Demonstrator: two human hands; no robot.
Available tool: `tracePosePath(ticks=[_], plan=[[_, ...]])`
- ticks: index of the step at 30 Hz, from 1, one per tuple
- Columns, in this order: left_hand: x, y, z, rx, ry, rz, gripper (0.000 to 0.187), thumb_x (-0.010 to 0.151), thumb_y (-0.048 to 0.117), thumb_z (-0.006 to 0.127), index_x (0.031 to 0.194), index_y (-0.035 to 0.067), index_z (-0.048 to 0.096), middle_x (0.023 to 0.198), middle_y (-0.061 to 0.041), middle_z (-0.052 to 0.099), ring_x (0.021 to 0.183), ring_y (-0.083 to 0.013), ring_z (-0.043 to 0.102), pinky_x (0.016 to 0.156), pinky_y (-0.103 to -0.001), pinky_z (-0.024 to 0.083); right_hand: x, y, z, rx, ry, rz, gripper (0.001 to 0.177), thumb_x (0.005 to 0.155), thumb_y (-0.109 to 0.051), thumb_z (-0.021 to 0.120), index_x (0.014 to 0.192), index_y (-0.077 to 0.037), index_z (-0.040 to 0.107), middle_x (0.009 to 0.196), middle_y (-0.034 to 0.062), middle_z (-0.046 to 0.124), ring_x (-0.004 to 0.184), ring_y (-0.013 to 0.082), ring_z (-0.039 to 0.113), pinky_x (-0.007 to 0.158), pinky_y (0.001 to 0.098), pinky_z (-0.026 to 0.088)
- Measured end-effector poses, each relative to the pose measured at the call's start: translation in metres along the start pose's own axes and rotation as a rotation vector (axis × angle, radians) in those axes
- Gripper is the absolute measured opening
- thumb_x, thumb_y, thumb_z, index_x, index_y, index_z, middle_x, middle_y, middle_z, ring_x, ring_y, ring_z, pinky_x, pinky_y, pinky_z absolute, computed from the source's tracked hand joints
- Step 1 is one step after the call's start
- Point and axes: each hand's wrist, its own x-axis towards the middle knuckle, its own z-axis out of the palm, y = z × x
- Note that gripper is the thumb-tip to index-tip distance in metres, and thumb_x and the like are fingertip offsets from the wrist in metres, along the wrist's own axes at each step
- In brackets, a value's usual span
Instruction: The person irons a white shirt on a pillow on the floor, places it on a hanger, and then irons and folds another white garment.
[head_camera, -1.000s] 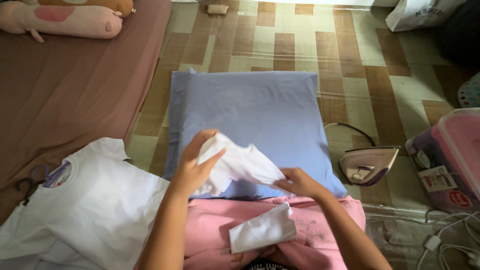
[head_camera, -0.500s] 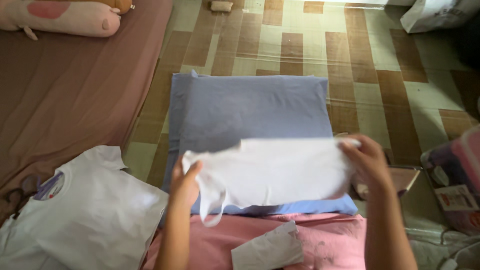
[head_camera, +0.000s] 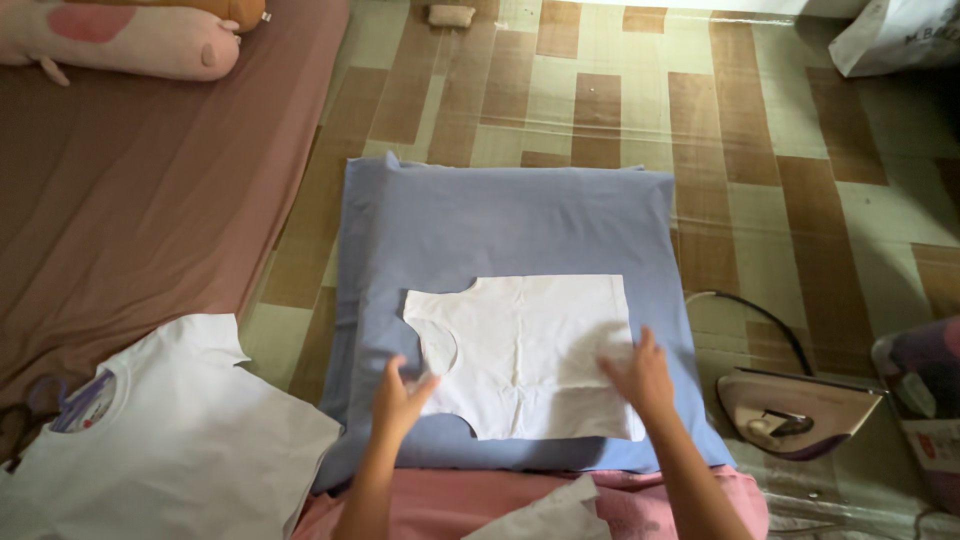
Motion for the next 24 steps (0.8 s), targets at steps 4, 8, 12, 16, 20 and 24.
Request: tracePosePath(ticks=[4, 8, 12, 16, 20, 24], plan=[[-0.024, -0.005, -0.009, -0.105, 0.007, 0.063, 0.055, 0.077, 0.027, 0.086, 0.122, 0.007, 0.061, 0.106, -0.015, 0.073, 0.095, -0.0275, 0.072, 0.083, -0.038, 0.057, -0.069, -0.002, -0.017, -0.032, -0.010, 0.063, 0.101, 0.079, -0.050, 0.083, 0.151, -0.004, 0.029, 0.099, 0.0286, 0.070, 0.096, 0.0474, 0.068, 0.081, 0.0529, 0.055], [-0.022, -0.013, -0.012, -0.464, -0.075, -0.197, 0.045, 0.084, 0.018, 0.083, 0.122, 0.001, 0.064, 0.101, -0.018, 0.069, 0.083, -0.0267, 0.064, 0.064, -0.038, 0.054, -0.089, 0.009, -0.026, 0.114, 0.011, 0.025, 0.087, 0.084, -0.039, 0.078, 0.150, -0.003, 0.035, 0.077, 0.0207, 0.071, 0.070, 0.0397, 0.070, 0.068, 0.0488, 0.054], [-0.026, -0.006, -0.019, -0.569, 0.141, -0.148, 0.051, 0.079, 0.012, 0.079, 0.124, 0.004, 0.056, 0.107, -0.011, 0.068, 0.088, -0.0206, 0.067, 0.064, -0.033, 0.060, -0.087, 0.013, -0.039, 0.487, 0.074, 0.094, 0.070, 0.082, -0.024, 0.079, 0.139, 0.001, 0.047, 0.087, 0.0210, 0.072, 0.067, 0.0295, 0.068, 0.059, 0.0427, 0.055], [-0.057, 0.017, -0.007, 0.127, 0.407, 0.218, 0.057, 0.077, 0.019, 0.085, 0.122, 0.001, 0.055, 0.110, -0.019, 0.064, 0.102, -0.0351, 0.062, 0.091, -0.046, 0.050, -0.089, 0.022, -0.028, 0.363, 0.066, 0.003, 0.066, 0.080, -0.020, 0.081, 0.132, 0.004, 0.049, 0.101, 0.0205, 0.072, 0.072, 0.0276, 0.071, 0.063, 0.0395, 0.057], [-0.117, 0.069, 0.020, 0.052, 0.060, 0.085, 0.057, 0.081, 0.033, 0.081, 0.125, 0.008, 0.055, 0.106, -0.022, 0.063, 0.098, -0.0381, 0.060, 0.087, -0.046, 0.048, -0.101, 0.032, -0.009, 0.305, 0.190, -0.117, 0.062, 0.080, -0.019, 0.081, 0.129, 0.005, 0.052, 0.103, 0.0227, 0.072, 0.074, 0.0303, 0.071, 0.067, 0.0396, 0.056], [-0.139, 0.094, 0.023, 0.038, 0.123, 0.142, 0.051, 0.081, 0.031, 0.080, 0.122, 0.010, 0.056, 0.109, -0.023, 0.061, 0.099, -0.0404, 0.060, 0.080, -0.045, 0.051, -0.106, 0.034, -0.009, 0.307, 0.182, -0.048, 0.060, 0.081, -0.016, 0.080, 0.131, 0.004, 0.052, 0.102, 0.0224, 0.073, 0.078, 0.0317, 0.071, 0.067, 0.0397, 0.056]])
